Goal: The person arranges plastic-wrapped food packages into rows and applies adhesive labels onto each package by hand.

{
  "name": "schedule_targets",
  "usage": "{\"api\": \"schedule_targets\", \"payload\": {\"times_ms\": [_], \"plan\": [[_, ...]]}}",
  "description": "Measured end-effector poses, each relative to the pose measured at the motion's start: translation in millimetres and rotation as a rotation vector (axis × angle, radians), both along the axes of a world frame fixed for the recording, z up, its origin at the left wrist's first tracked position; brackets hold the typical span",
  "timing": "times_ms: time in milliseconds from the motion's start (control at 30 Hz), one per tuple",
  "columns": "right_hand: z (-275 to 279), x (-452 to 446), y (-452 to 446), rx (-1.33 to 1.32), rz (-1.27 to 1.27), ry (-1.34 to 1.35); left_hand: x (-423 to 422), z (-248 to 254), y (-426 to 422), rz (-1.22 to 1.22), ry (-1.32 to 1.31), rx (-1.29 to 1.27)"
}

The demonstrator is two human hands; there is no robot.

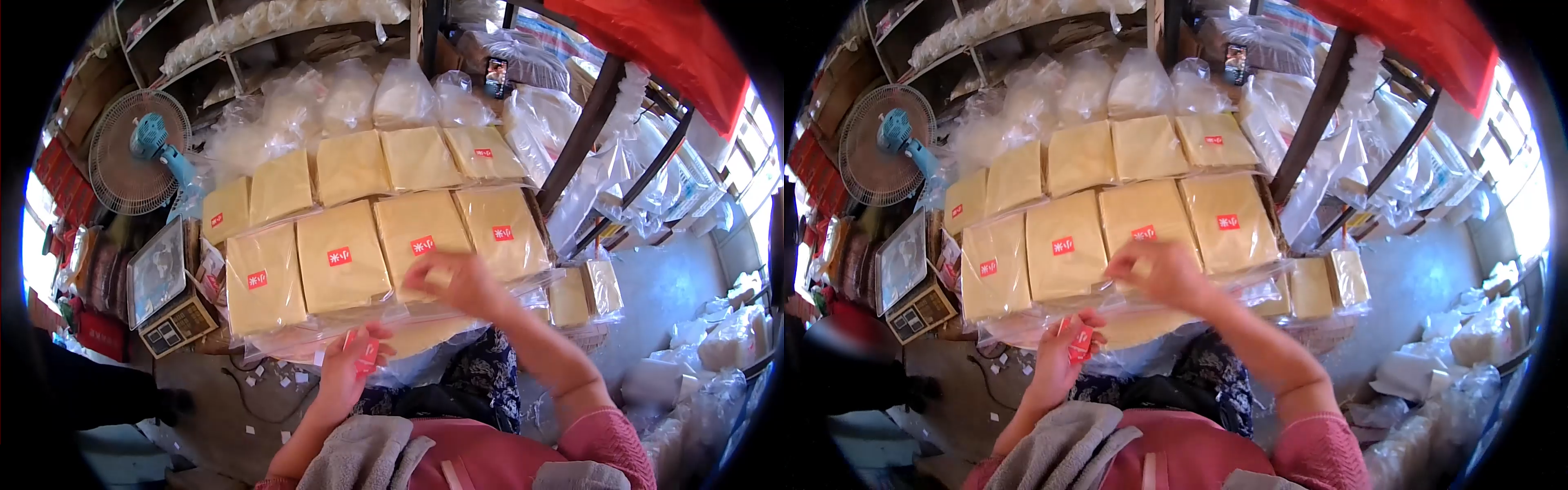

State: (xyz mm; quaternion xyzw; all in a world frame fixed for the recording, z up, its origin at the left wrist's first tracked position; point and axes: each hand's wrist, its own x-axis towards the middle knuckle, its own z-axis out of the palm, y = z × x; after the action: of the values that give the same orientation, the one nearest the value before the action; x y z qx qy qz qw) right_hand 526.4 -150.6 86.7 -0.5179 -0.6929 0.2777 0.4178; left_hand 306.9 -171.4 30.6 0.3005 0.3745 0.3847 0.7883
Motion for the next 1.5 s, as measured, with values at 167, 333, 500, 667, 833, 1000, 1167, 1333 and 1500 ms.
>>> {"api": "schedule_targets", "payload": {"times_ms": [167,333,500,667,833,1000,1167,1333,1500], "plan": [[-20.5,-42.8,-38.7,0.165,0.079,-0.113,14.9,-4.4,1.3,0.006,-0.089,0.051],[-32.4,-54.0,-49.2,-0.015,0.028,-0.057,14.2,-2.9,-6.8,-0.128,-0.093,0.05],[-43.1,-55.1,-54.2,-0.222,0.011,0.25,14.0,-2.1,-9.0,-0.139,-0.106,0.0],[-40.2,-53.4,-55.8,-0.321,-0.049,0.335,19.2,-11.7,-8.3,-0.1,-0.302,-0.081],[-43.5,-53.3,-53.5,-0.456,-0.083,0.57,24.2,-12.6,-11.3,-0.078,-0.236,0.022],[-40.1,-55.7,-53.0,-0.332,-0.146,0.592,25.2,-2.4,-10.9,-0.01,-0.279,0.02],[-39.8,-44.3,-47.1,-0.269,-0.093,0.622,14.4,-0.4,-8.2,0.002,0.107,0.238],[-38.8,-40.5,-46.7,-0.301,-0.051,0.626,9.9,10.1,-6.8,-0.074,0.241,0.374],[-36.6,-41.7,-47.3,-0.339,-0.034,0.76,10.9,16.9,-8.4,-0.076,0.242,0.381]]}}
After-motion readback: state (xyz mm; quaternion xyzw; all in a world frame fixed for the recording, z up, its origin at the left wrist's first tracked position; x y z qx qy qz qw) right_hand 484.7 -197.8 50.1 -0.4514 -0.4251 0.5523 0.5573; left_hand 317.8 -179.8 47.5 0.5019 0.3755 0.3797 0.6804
